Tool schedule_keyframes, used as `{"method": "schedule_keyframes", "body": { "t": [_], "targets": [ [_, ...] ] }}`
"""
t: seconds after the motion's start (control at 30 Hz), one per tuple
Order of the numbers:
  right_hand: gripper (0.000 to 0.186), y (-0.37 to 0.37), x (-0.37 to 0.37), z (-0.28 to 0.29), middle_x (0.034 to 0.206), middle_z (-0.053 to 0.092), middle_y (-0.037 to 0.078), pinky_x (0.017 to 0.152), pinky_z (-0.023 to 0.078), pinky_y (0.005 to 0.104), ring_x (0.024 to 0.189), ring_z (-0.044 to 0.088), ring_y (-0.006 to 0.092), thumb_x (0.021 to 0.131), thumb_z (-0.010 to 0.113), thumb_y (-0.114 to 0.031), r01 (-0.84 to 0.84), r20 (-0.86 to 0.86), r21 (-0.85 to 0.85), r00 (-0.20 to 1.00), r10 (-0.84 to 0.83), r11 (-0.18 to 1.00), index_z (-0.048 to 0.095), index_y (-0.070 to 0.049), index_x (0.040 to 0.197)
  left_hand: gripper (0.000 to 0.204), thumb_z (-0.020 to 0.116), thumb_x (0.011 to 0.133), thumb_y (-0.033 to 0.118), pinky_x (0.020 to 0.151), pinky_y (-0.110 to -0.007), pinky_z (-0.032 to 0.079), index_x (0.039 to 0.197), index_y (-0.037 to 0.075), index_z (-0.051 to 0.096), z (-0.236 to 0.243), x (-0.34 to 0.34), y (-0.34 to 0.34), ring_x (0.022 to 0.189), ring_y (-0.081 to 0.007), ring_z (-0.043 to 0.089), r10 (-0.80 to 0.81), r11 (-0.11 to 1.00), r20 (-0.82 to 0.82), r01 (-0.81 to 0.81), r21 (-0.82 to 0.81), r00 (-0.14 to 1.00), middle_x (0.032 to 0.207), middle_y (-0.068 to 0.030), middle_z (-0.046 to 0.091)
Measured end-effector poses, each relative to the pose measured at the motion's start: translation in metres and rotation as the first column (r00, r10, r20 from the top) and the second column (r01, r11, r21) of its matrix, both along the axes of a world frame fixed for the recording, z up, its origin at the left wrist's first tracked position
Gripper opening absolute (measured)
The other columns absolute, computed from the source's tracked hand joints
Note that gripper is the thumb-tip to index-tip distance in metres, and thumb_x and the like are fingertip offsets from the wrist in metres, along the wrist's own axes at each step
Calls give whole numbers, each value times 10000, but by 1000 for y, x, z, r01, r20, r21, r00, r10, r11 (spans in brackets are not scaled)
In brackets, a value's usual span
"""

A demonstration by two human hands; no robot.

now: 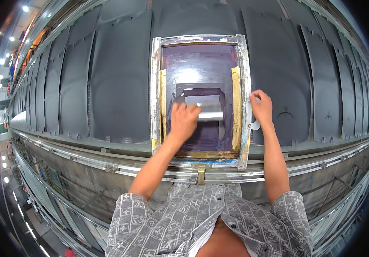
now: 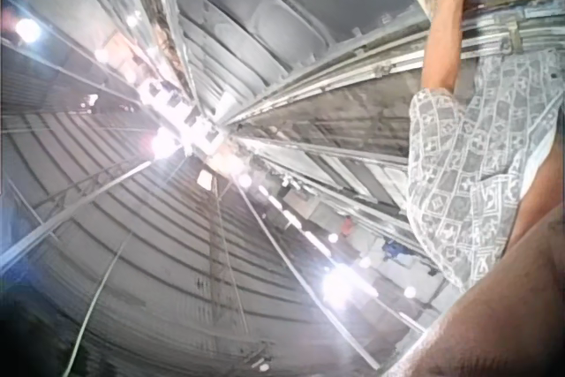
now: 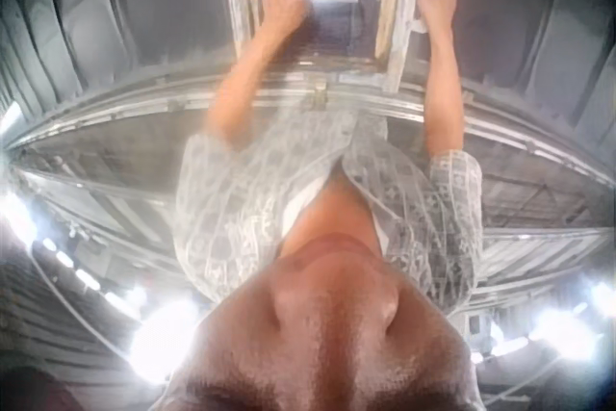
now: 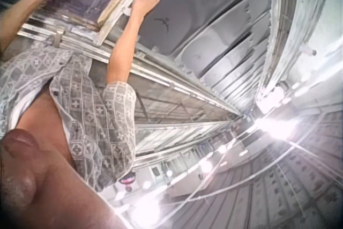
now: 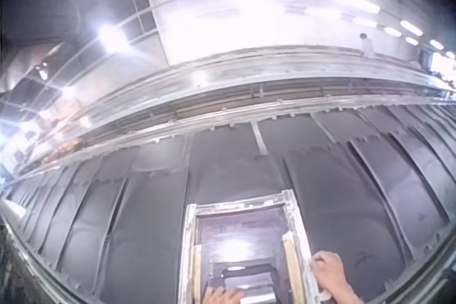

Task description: The person uses a squeegee to spread purple ink across a screen-printing frame mounted on a drying rack. After completing the pass, they carry the frame to a workbench, dip the squeegee into a container of liquid, and wipe it clean with a cloth.

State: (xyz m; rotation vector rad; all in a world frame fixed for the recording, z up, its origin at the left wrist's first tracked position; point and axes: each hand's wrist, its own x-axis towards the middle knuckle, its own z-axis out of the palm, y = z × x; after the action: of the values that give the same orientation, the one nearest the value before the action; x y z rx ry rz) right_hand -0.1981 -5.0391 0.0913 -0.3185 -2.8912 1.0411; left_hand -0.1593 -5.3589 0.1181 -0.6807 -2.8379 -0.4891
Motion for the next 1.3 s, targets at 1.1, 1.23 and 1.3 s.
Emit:
{"method": "schedule_keyframes", "body": {
  "t": [1.1, 1.23, 1.3],
  "targets": [
    [212, -112, -29, 39, 792, 667, 157, 790, 488, 488, 821, 628, 387, 707, 794, -91, -678, 61, 160, 732, 678, 717, 661, -59, 870, 229, 866, 706, 216, 789, -441, 418, 899, 134, 775, 0, -59, -3, 754, -306, 670, -47, 998, 223, 34, 59, 974, 754, -98, 708],
    [279, -104, 60, 54, 952, 714, 134, 882, 471, 466, 992, 649, 348, 761, 801, -170, -716, 168, 21, 691, 703, 698, 685, -75, 995, 318, 824, 603, 95, 791, -409, 406, 900, 137, 717, 6, 36, -5, 820, -260, 626, -102, 995, 313, 100, 24, 944, 886, -42, 691],
    [367, -91, 64, 65, 1020, 716, 153, 944, 466, 462, 1060, 632, 356, 839, 785, -311, -576, 66, -105, 809, 584, 811, 694, -65, 1095, 345, 823, 604, 77, 797, -399, 408, 929, 138, 727, 16, 49, -5, 849, -248, 619, -72, 997, 241, 63, 44, 968, 925, -21, 693]
  ]
}}
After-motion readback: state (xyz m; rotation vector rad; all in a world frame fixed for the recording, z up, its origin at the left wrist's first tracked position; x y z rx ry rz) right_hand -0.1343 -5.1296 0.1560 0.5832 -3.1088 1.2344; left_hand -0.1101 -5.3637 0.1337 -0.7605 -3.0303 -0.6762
